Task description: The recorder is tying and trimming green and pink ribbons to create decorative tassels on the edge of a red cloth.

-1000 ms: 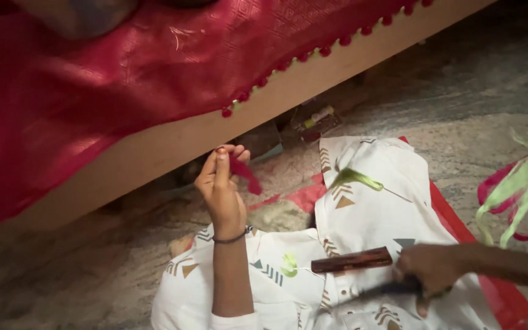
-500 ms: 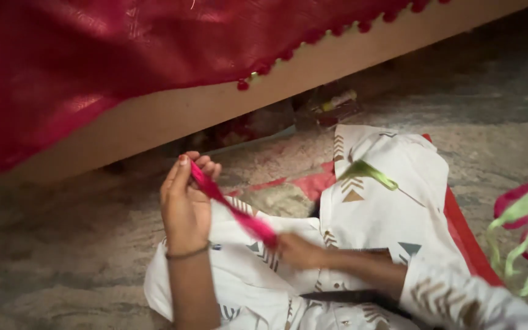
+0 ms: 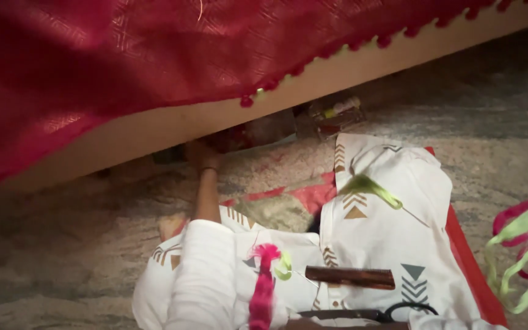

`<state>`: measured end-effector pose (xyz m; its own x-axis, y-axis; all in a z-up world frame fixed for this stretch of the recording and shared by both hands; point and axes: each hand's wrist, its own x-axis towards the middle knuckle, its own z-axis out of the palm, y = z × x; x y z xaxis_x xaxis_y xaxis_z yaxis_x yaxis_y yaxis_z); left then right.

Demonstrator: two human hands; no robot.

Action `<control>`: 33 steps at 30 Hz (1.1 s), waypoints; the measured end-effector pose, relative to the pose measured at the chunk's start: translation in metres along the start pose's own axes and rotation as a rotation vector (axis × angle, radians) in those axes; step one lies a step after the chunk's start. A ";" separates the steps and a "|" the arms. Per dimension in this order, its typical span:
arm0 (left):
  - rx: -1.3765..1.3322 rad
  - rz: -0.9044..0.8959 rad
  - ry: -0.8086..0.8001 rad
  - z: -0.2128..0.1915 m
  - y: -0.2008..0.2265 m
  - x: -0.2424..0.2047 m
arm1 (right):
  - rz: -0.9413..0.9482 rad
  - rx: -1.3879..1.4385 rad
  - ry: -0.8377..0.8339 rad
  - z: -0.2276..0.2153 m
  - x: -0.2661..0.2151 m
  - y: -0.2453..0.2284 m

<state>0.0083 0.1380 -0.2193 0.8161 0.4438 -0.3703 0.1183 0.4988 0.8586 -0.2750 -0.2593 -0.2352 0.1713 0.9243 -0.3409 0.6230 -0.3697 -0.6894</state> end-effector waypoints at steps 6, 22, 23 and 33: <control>0.098 0.091 -0.042 0.029 0.011 -0.024 | -0.098 -0.271 -0.067 -0.086 -0.004 0.006; -0.135 0.370 -0.245 0.185 0.112 -0.133 | 0.013 0.761 0.676 -0.408 0.052 0.037; -0.140 0.377 -0.245 0.187 0.106 -0.133 | 0.010 0.753 0.675 -0.419 0.054 0.032; -0.204 0.472 -0.221 0.203 0.107 -0.152 | -0.422 1.693 0.690 -0.453 0.053 0.002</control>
<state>0.0121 -0.0275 0.0006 0.8558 0.4983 0.1392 -0.3822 0.4275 0.8193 0.0811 -0.1683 0.0355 0.7346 0.6784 -0.0155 -0.5415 0.5723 -0.6158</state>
